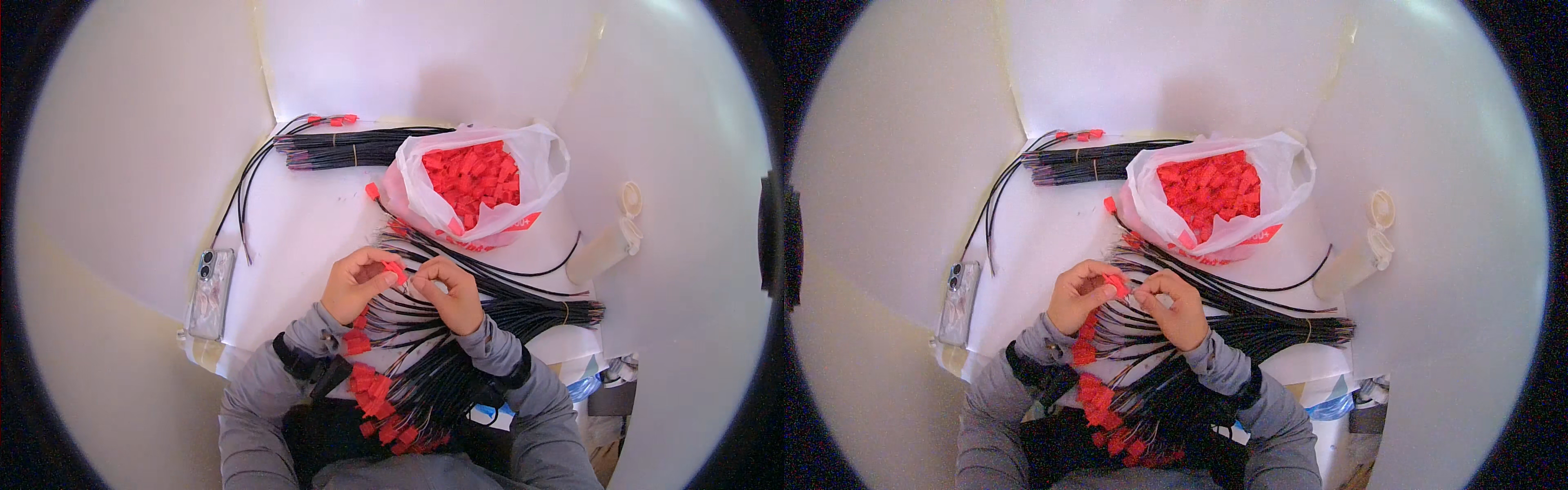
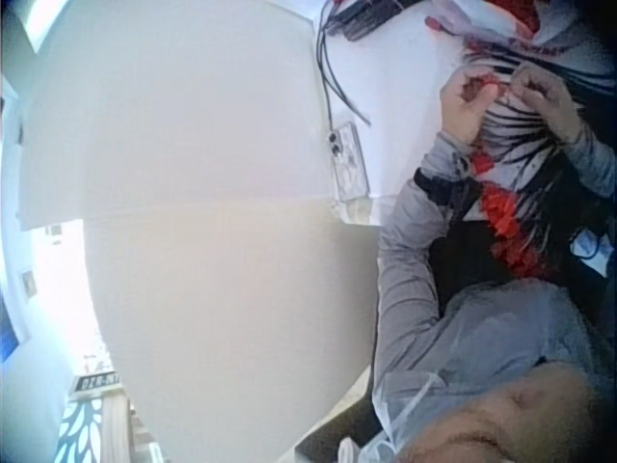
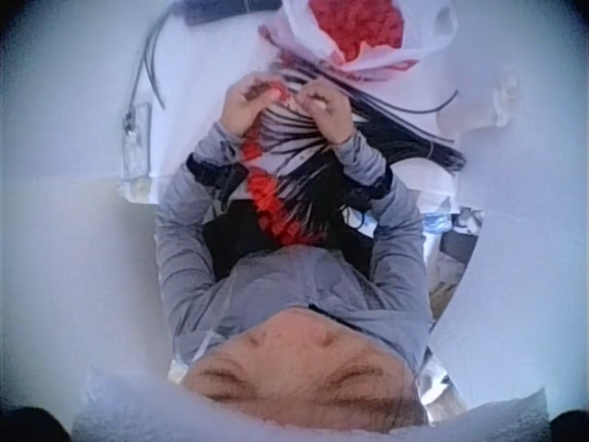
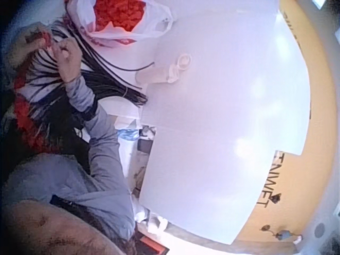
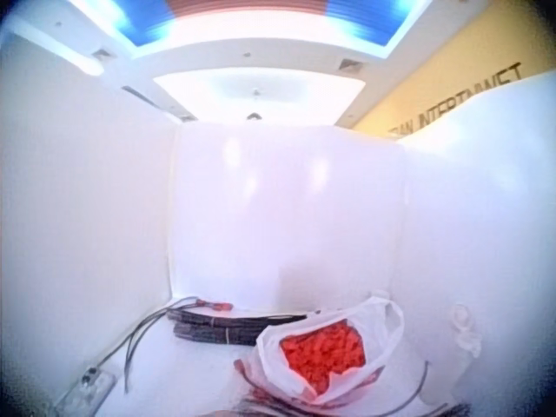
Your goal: Manually attaching red plastic connectors to the ends of black wires to assemble wire harnesses.
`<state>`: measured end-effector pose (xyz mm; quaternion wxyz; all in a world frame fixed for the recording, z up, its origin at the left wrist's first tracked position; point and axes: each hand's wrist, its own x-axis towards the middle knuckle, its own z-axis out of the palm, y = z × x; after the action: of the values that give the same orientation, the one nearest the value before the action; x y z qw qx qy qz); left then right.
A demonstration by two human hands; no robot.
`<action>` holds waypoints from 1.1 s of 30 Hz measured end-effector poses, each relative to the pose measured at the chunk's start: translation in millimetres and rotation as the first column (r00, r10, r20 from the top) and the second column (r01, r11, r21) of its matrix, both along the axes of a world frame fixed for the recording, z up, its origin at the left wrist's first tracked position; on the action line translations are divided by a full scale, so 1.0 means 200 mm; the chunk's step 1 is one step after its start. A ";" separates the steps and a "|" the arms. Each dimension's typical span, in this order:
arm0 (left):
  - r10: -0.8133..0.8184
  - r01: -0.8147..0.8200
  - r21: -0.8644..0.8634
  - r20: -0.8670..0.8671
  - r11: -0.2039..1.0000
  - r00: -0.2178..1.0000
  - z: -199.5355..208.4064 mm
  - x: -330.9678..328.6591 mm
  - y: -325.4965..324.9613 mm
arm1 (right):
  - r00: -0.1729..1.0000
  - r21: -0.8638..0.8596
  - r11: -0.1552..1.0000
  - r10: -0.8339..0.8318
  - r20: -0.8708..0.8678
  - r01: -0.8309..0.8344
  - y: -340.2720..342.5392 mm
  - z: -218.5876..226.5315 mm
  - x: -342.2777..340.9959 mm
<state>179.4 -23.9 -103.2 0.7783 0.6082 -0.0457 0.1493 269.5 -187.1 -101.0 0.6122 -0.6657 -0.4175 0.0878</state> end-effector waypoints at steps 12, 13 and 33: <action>-0.122 0.098 0.102 0.256 0.990 0.959 0.04 -0.02 -0.02 | 0.823 0.145 0.966 0.258 -0.506 -0.213 0.04 -0.05 0.02; -0.125 0.102 0.102 0.255 0.990 0.959 0.04 -0.02 -0.02 | 0.856 0.142 0.980 0.193 -0.480 -0.141 0.04 -0.04 0.03; -0.064 0.070 -0.015 0.258 0.997 0.964 0.04 0.00 0.00 | 0.846 0.184 0.982 0.063 -0.530 0.042 0.01 0.03 -0.01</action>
<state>178.9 -24.8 -95.8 0.7775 0.5726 -0.1651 0.2011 267.3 -184.5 -95.9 0.7638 -0.5517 -0.2411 0.2326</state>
